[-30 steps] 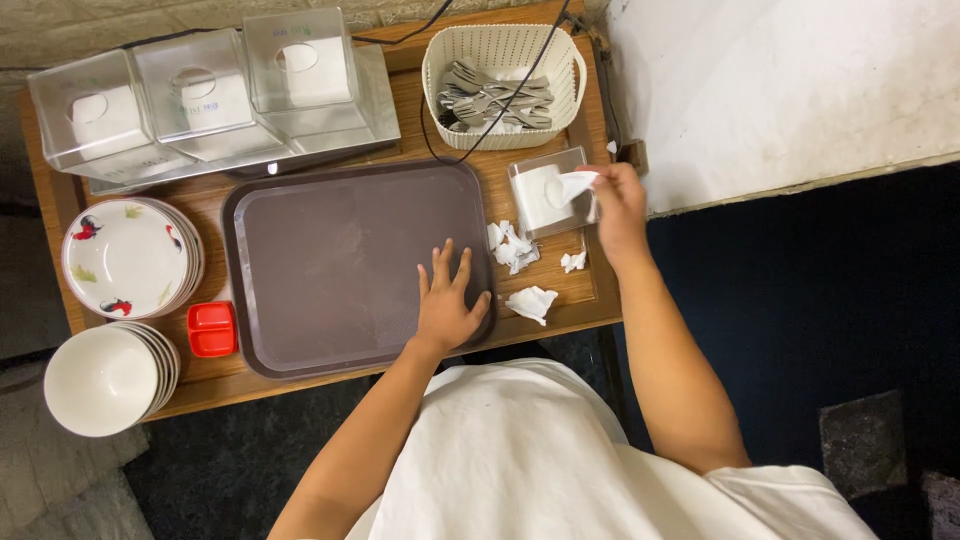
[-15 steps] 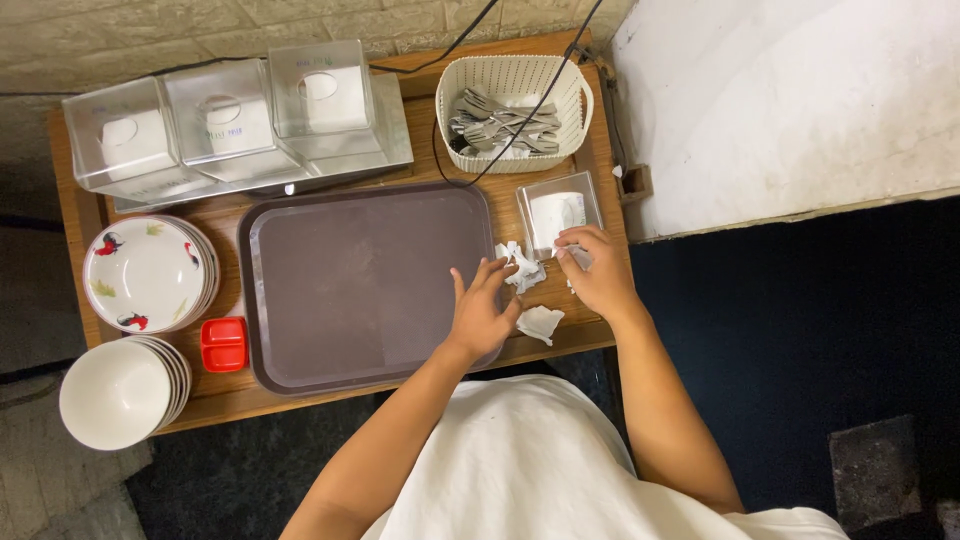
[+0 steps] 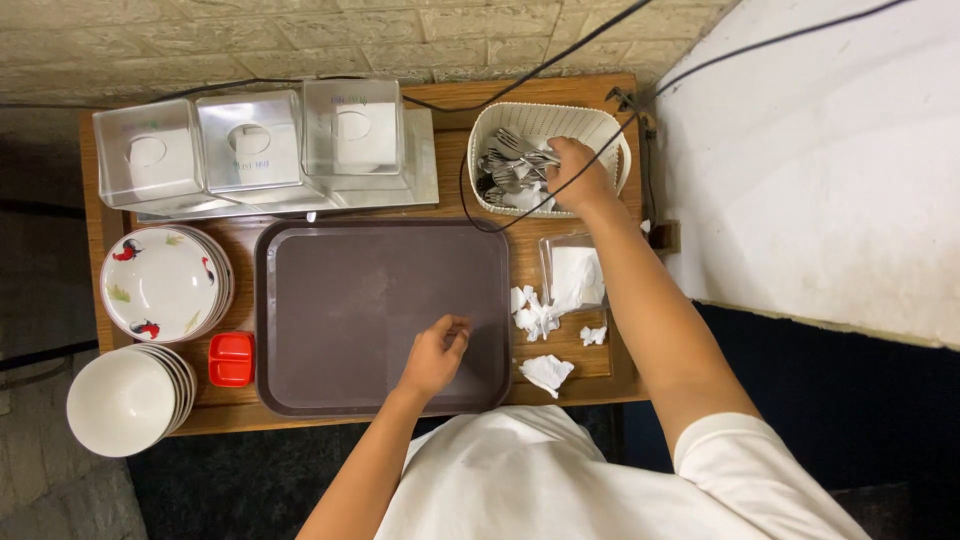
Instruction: Wrapping spoons and forks individually in paper napkins.
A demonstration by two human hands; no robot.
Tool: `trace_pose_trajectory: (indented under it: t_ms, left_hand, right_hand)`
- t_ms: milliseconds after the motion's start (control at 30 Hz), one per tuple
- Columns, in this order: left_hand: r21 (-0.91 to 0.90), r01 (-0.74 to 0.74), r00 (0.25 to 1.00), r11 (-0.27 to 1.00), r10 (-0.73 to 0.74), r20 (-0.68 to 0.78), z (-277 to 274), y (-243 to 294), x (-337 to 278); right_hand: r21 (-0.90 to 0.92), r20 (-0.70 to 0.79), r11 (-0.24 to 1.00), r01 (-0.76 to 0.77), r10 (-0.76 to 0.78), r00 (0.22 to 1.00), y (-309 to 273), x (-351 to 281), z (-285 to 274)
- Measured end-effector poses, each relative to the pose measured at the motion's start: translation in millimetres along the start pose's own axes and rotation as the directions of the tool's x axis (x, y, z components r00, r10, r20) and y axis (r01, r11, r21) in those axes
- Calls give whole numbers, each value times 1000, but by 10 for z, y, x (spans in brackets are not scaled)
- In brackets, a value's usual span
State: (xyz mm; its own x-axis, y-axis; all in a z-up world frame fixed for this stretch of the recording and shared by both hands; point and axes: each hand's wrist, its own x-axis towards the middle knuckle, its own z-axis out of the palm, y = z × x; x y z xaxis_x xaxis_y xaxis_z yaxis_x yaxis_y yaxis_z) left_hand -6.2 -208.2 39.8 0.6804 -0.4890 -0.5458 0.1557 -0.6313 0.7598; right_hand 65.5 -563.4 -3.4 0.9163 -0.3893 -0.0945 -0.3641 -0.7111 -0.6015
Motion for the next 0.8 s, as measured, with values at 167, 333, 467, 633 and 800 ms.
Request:
trace_pose_trajectory:
  t_ms: [167,333,467,633,800]
  left_hand:
    - [-43,120,991,992,-117,60,-128,128,58]
    - [-74,121,992,990,-118,51,-147,52,150]
    - [-95,117,993,989,-114,36,-120,-35,209]
    - [-85,155,987,984,-150,64,-133,76,155]
    - [-108,113,993,988,-110,31,-121,29,98]
  right_hand:
    - [-271,235,961,61,5,972,-236,264,11]
    - [-274,359,961,32,71,930,21,370,145]
    - [-143,294,989,24,19,956,71,425,192]
    - [-188,311,981,41,20,950,70,479,293]
    - [-164,307,975,149,-93,947,16,424,232]
